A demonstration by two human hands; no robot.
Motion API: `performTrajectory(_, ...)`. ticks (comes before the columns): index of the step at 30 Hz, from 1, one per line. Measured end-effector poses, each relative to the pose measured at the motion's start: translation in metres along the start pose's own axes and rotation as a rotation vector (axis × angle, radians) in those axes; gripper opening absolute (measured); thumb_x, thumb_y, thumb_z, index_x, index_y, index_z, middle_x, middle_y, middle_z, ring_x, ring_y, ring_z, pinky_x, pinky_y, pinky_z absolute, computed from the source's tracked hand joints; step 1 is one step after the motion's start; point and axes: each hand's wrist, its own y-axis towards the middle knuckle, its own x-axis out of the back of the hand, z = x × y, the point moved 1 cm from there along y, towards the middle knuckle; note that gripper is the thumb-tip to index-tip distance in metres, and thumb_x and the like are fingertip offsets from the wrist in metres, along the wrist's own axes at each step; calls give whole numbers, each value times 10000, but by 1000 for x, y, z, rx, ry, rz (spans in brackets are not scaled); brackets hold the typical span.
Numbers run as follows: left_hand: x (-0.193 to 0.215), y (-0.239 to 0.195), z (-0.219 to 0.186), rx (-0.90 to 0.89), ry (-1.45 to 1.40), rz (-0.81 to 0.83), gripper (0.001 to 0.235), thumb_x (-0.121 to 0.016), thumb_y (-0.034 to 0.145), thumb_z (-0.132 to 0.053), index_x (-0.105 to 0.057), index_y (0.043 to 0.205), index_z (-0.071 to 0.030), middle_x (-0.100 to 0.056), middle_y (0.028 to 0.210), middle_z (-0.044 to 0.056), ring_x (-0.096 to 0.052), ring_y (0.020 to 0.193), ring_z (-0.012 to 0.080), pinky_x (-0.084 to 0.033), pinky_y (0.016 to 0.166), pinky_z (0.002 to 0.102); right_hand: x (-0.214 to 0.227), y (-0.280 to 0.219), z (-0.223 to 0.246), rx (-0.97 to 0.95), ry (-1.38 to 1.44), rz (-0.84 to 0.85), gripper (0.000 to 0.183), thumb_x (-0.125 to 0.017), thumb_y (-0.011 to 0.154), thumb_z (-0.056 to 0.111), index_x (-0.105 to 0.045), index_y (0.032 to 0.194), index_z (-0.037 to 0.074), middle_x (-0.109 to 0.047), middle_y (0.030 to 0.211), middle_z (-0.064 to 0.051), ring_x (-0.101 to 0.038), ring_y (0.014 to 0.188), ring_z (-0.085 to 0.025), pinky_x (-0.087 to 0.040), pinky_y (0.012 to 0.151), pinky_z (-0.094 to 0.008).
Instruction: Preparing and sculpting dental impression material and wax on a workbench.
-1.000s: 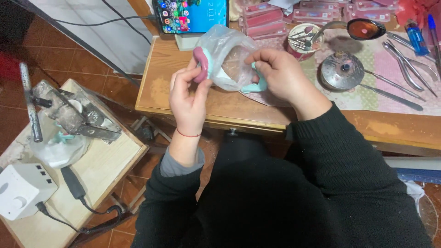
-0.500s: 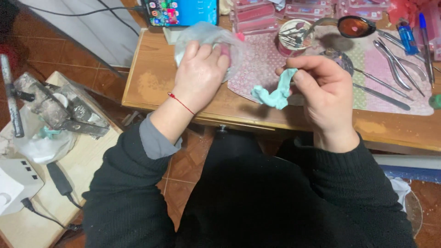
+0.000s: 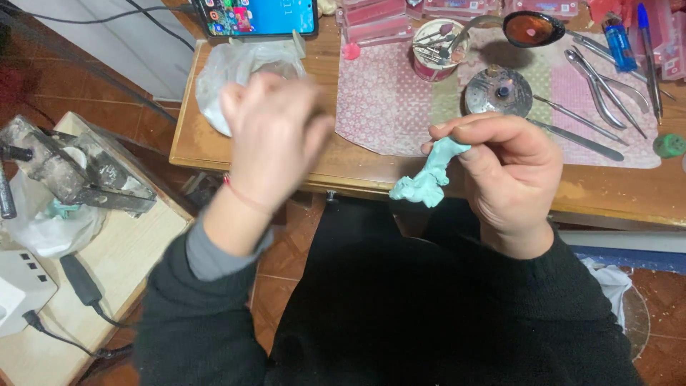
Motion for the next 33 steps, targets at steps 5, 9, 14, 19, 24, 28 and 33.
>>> performTrajectory(5, 26, -11, -65, -137, -536, -29, 637, -882, 781, -273, -601, 1320, -82, -696, 1309, 65, -614, 1131, 219, -331, 971, 460, -2, -7, -6, 32, -36, -17, 72, -664, 1113, 14, -644, 1163, -33, -701, 1190, -211, -715, 1060, -234, -606, 972, -339)
performTrajectory(9, 7, -21, -83, -136, -677, -259, 678, -896, 899, -233, -461, 1403, -104, -661, 1365, 64, -691, 1100, 163, -346, 944, 371, -8, -12, -10, 106, -88, -60, 51, -650, 1105, -9, -620, 1139, -32, -689, 1178, -210, -704, 1051, -234, -590, 976, -339)
performTrajectory(14, 3, -23, -84, -140, -682, -389, 596, -852, 970, -119, -457, 1411, -195, -715, 1310, -12, -728, 1055, 115, -344, 927, 285, -14, -13, -3, 179, -25, -84, 70, -650, 1082, -4, -616, 1142, -17, -688, 1170, -194, -727, 1023, -246, -610, 970, -351)
performTrajectory(19, 14, -16, -83, -195, -685, -384, 543, -810, 982, -27, -492, 1396, -176, -718, 1294, 32, -725, 1063, 128, -351, 926, 300, -8, -16, -4, 204, -64, -151, 114, -687, 1032, -20, -615, 1118, 1, -699, 1132, -187, -727, 1028, -248, -609, 976, -362)
performTrajectory(24, 19, -14, -82, -198, -715, -352, 511, -818, 981, -36, -524, 1379, -162, -721, 1290, 41, -725, 1057, 129, -334, 882, 297, -3, -19, -6, 209, -95, -164, 135, -699, 1023, -42, -617, 1116, 10, -709, 1132, -183, -719, 1038, -227, -605, 984, -342)
performTrajectory(28, 21, -12, -81, -194, -710, -311, 487, -800, 977, -12, -559, 1374, -159, -722, 1308, 41, -719, 1059, 127, -331, 878, 304, -1, -19, -6, 178, -97, -184, 144, -697, 1003, -71, -619, 1092, 10, -708, 1131, -184, -716, 1032, -216, -603, 967, -330)
performTrajectory(33, 19, -12, -80, -179, -713, -297, 483, -793, 966, 1, -585, 1370, -161, -722, 1318, 39, -705, 1038, 114, -328, 875, 291, 7, -24, -11, 171, -110, -187, 140, -702, 1010, -85, -620, 1079, 5, -710, 1142, -185, -720, 1038, -214, -605, 973, -326)
